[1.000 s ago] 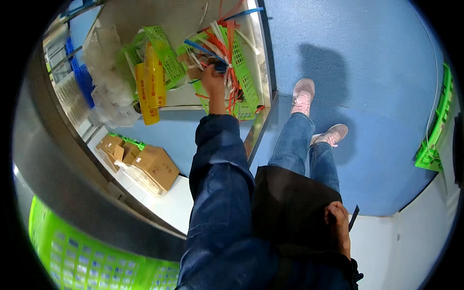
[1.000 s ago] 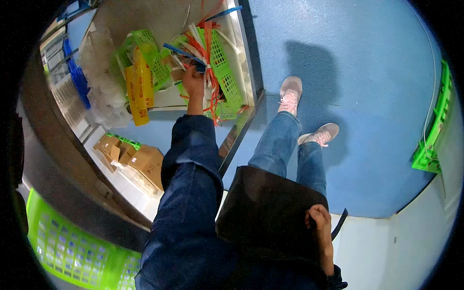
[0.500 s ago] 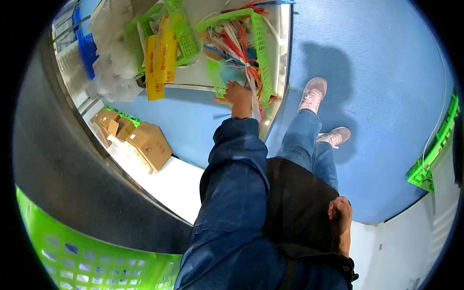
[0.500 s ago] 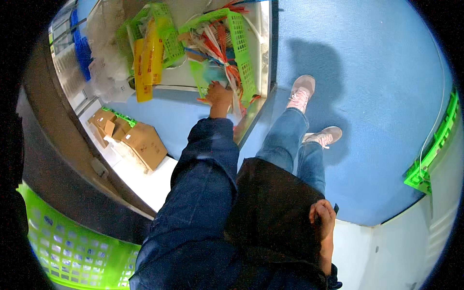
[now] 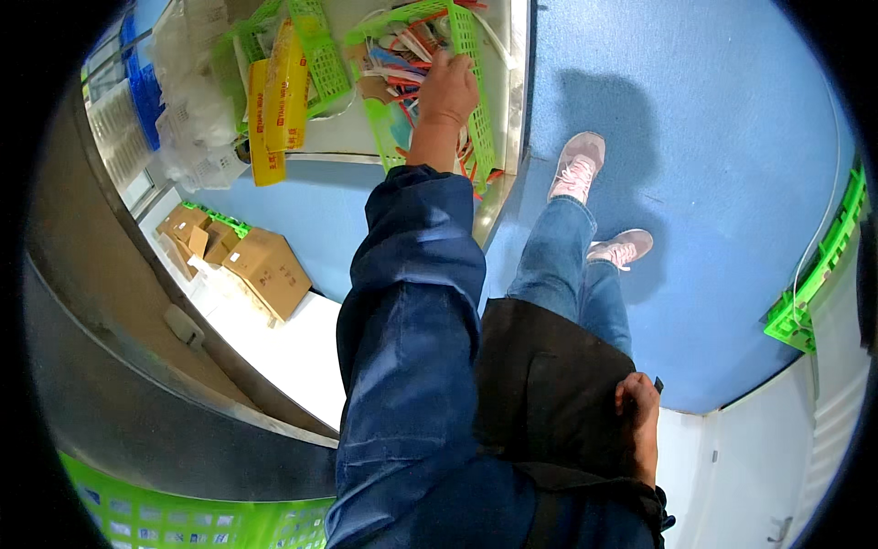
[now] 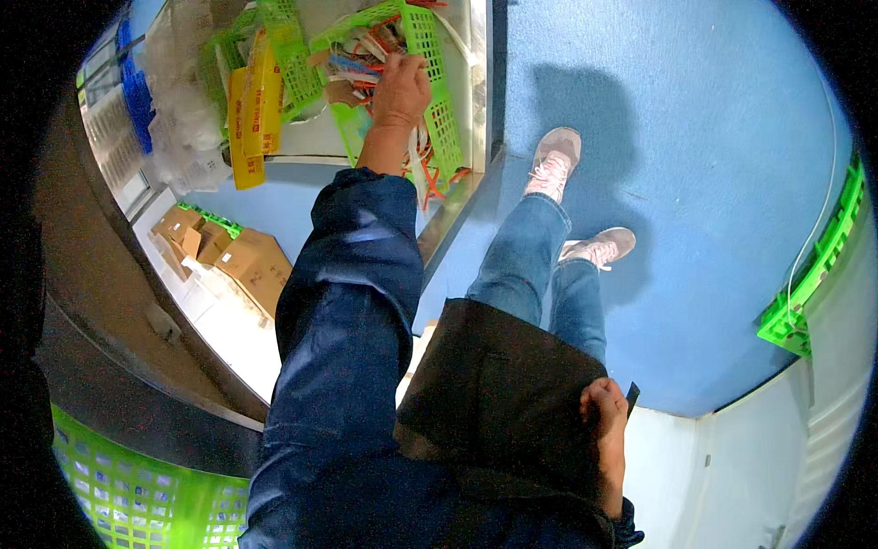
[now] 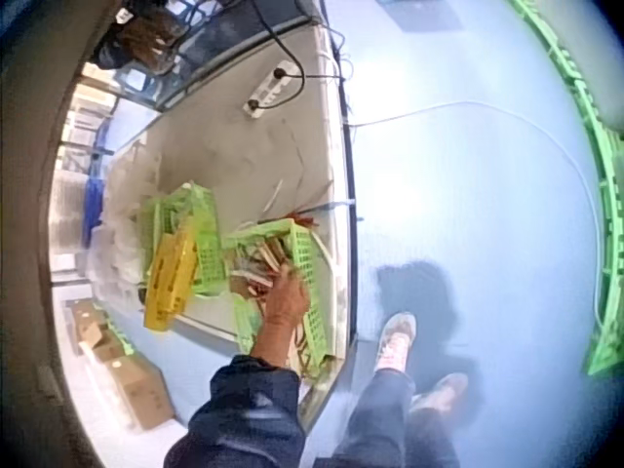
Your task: The person retrieves a small blue case and tweezers, then uses the tweezers to place small metal components into a cylindrical bearing held in their hand. They repeatedly pick components from the case and insert them into the bearing, then place a metal ring on top.
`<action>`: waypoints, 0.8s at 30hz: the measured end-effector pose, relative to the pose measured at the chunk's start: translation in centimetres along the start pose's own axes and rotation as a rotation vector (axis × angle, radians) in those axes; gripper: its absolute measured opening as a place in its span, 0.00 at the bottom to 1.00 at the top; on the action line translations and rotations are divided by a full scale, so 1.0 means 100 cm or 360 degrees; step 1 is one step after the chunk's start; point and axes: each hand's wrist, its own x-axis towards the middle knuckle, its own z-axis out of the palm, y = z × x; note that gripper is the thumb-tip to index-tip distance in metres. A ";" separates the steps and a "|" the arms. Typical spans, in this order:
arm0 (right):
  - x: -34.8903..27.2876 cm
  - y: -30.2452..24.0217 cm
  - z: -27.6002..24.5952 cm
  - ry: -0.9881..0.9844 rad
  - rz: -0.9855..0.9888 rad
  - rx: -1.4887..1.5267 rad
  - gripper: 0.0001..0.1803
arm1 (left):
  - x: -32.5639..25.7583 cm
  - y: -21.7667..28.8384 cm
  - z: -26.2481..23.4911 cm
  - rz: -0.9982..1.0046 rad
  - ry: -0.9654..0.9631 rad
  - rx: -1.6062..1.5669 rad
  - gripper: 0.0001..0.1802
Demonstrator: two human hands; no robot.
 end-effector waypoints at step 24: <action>0.002 0.000 0.016 0.0015 0.0069 -0.0014 0.11 | -0.086 -0.013 0.019 0.0121 -0.0124 -0.0146 0.11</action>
